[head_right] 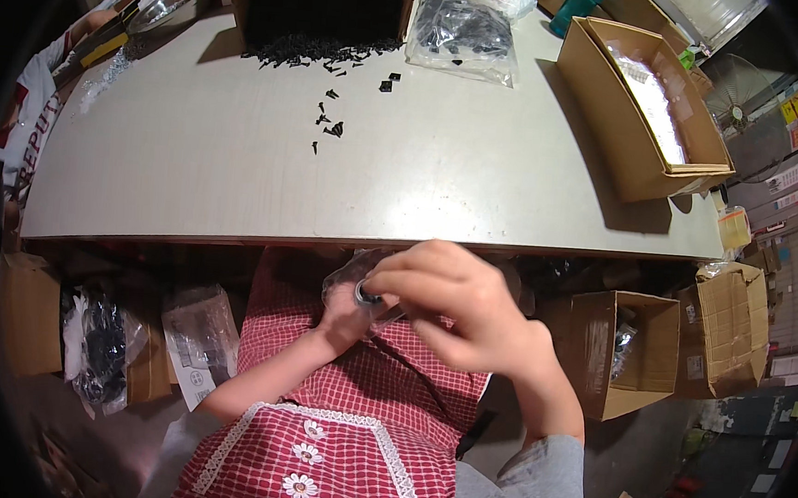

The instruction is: The person sorts small plastic or metal parts by hand, placing them into small clear plastic bags.

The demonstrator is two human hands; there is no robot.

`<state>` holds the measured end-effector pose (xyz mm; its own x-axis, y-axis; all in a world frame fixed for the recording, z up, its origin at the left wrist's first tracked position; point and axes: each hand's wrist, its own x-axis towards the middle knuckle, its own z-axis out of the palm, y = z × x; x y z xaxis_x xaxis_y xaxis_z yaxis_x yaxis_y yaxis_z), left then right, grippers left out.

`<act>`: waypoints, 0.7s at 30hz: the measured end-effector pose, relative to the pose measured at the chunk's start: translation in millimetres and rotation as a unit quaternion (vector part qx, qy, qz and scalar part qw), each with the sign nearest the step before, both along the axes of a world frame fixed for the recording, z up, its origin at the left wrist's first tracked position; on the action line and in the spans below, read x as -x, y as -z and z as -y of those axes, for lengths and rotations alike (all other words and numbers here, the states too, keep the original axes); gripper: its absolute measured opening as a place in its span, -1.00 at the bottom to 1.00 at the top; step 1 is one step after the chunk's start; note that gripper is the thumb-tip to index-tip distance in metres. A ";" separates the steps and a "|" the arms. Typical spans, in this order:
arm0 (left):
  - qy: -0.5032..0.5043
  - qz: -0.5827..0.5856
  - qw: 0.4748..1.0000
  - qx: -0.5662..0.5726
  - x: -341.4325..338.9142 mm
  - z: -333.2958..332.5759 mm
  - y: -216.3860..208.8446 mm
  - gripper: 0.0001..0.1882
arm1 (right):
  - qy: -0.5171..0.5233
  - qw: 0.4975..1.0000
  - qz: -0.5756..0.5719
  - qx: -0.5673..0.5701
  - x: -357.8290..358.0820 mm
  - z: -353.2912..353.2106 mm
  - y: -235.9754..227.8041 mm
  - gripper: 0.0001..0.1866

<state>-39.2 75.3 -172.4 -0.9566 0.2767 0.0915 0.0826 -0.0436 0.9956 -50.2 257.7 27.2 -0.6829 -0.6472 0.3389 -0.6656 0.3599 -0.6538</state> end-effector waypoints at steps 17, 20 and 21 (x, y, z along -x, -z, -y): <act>0.044 -0.079 0.987 0.133 -11.1 69.5 -3.0 -0.56 | 0.003 0.996 -0.063 -0.070 -25.8 10.3 16.7 -0.49; 0.115 0.006 0.986 0.117 -19.6 103.5 -46.8 -0.54 | -0.030 0.998 -0.047 -0.025 -24.6 22.4 11.1 -0.52; 0.130 0.028 0.987 0.086 -24.7 109.3 -67.3 -0.52 | -0.058 0.997 -0.045 -0.006 -24.6 30.5 11.0 -0.52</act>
<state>-14.5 -34.0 -105.2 -0.8529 0.5212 -0.0296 0.0357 0.1148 0.9927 -25.6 227.2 16.3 -0.5706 -0.7247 0.3864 -0.7588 0.2852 -0.5856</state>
